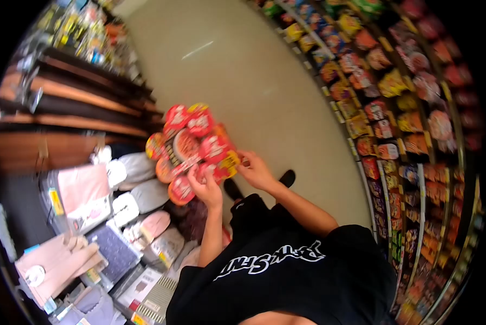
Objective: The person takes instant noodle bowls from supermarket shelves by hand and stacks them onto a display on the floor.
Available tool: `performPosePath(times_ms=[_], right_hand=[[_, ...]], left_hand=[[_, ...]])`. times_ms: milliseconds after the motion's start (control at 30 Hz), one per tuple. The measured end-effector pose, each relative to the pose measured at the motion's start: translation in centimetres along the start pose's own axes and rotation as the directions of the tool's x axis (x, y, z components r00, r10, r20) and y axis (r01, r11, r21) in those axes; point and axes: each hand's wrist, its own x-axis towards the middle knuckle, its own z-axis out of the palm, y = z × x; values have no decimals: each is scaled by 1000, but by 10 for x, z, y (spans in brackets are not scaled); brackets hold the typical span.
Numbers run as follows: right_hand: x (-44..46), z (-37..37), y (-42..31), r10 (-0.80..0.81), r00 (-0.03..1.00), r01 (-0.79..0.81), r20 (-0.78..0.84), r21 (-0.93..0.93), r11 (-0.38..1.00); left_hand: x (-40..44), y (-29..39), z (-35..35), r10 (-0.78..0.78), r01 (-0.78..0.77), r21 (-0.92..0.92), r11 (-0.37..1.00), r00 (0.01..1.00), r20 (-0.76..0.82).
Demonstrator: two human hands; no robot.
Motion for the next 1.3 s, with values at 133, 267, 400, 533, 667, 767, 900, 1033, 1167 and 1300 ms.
performPosePath(times_ms=[133,267,400,533,667,767,900,1033,1167,1300], right_hand=[[-34,-127,-37,-126,977,135,-170,43,990],[-70,-244,-41,-179,890,215,-419,40,976],[-107,-341,-42,-156,780,258,-606,85,962],[-125,-420,-44,-115,654,304,-747,120,945],[-130,-494,-49,-216,511,439,-832,37,898],[-129,-558,-57,-250,433,498,-866,-1,867],[-134,-639,-80,-214,340,528,-916,-2,849],[-139,-718,-105,-291,190,473,-938,-172,864],[-132,-782,-128,-366,119,458,-923,-276,845],[-122,-839,-158,-380,113,518,-918,-272,811]], left_hand=[[-55,33,123,40,-10,-125,992,971,236],[-113,65,241,40,95,-232,968,856,515],[-157,97,326,92,81,-213,974,713,695],[-184,112,400,131,67,-210,975,593,794],[-207,127,479,179,68,-245,967,502,846],[-220,138,548,240,77,-299,951,421,874],[-245,173,650,262,156,-312,937,277,924],[-276,213,745,385,145,-402,904,136,913],[-299,281,820,592,-24,-593,805,103,799],[-311,344,879,722,-154,-708,689,68,689]])
